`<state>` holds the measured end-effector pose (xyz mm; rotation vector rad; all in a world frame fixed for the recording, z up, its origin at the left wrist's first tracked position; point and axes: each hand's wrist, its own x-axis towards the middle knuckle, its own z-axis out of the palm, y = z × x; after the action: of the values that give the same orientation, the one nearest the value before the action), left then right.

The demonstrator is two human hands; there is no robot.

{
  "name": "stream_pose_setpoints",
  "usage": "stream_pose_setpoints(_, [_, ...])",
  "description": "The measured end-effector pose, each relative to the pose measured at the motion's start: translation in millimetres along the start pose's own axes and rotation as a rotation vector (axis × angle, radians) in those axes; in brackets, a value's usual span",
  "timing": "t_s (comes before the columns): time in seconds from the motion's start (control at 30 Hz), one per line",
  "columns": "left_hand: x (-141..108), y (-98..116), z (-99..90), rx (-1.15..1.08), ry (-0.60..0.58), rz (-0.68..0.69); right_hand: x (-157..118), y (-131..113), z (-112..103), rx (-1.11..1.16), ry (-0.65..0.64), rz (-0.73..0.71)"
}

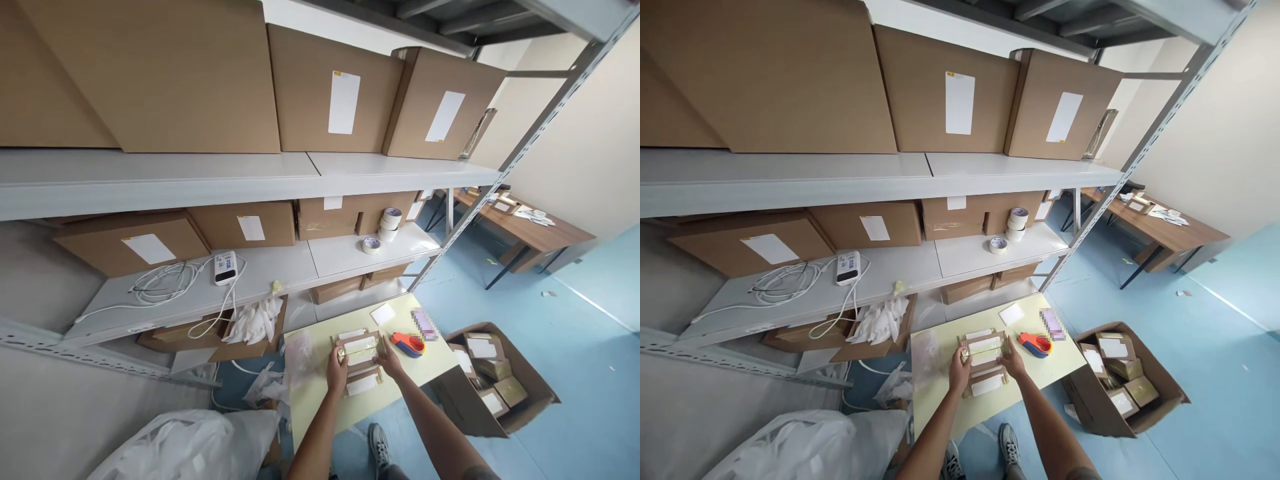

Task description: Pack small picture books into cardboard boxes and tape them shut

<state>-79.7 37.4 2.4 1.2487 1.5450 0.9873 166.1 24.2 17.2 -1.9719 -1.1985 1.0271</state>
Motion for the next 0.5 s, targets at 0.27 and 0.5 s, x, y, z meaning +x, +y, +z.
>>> stream_pose_setpoints(0.27, [-0.5, 8.5, 15.6, 0.063, 0.090, -0.013, 28.6, -5.6, -20.1, -0.054, -0.147, -0.014])
stream_pose_setpoints(0.5, [-1.8, 25.2, 26.6, 0.159, 0.186, -0.092, 35.5, -3.7, -20.6, -0.209, -0.239, -0.080])
